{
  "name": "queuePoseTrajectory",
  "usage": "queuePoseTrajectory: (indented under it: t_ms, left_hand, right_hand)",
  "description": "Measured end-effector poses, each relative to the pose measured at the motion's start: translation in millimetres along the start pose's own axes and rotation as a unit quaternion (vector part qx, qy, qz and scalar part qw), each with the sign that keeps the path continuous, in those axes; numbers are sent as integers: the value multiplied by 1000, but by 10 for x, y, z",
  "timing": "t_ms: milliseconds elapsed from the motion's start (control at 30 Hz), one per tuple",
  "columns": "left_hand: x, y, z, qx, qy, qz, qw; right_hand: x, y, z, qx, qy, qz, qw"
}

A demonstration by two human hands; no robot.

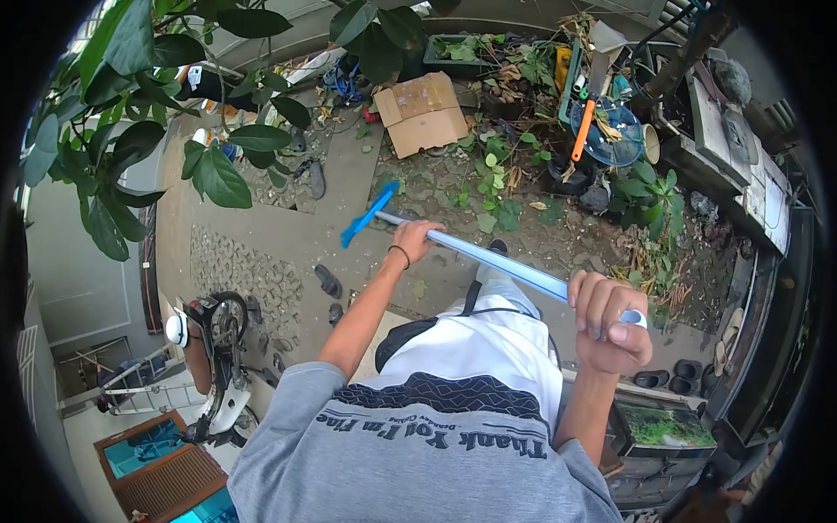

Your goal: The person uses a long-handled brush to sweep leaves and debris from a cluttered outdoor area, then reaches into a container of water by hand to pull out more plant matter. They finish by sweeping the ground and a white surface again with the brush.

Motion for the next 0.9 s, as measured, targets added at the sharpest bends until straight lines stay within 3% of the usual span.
queuePoseTrajectory:
  t_ms: [33, 200, 300, 367, 433, 567, 633, 667, 700, 733, 767, 833, 900]
  left_hand:
    - [-99, 93, -46, -5, -1, -6, 1000]
    - [-1168, 463, -119, -39, 99, -29, 994]
    - [-1860, 799, -92, -9, 89, -29, 996]
    - [-2226, 1091, -44, 37, 166, -46, 984]
    - [-2715, 978, -148, 39, 134, -28, 990]
    - [-2415, 766, -82, -77, 117, -24, 990]
    - [-2051, 393, 73, -262, 9, -71, 962]
    - [-1943, 386, 117, -265, 7, -70, 962]
    - [-1929, 227, 274, -359, 12, -109, 927]
    - [-1971, 153, 473, -448, 18, -149, 881]
    - [-2083, 174, 541, -448, 17, -151, 881]
    - [-2407, 47, 926, -575, 15, -180, 798]
    - [-2555, 256, 1142, -607, 35, -194, 770]
  right_hand:
    - [111, -90, -39, 6, 1, -4, 1000]
    - [725, -1092, -307, -146, -6, 38, 989]
    - [1336, -1659, -330, -216, 2, 103, 971]
    - [1778, -1920, -328, -206, -2, 123, 971]
    - [2135, -2037, -268, -188, -17, 114, 975]
    - [1971, -2149, -58, -95, -7, 196, 976]
    - [1572, -2272, 7, -62, 16, 218, 974]
    - [1464, -2322, 71, -46, 16, 217, 975]
    - [1468, -2379, 149, -46, 17, 219, 974]
    - [1507, -2303, 217, 16, -9, 200, 980]
    - [1567, -2238, 285, 81, -34, 180, 980]
    - [1719, -2243, 331, 141, -33, 164, 976]
    - [2020, -2063, 382, 248, -101, 76, 961]
Point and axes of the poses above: each hand's wrist, its own z-axis away from the middle knuckle, its own y-axis out of the back of the hand, x = y × z, the point moved 10 cm from there along -z, towards the middle knuckle, and after that the axes turned 14 degrees about z, right-handed, at the moved point
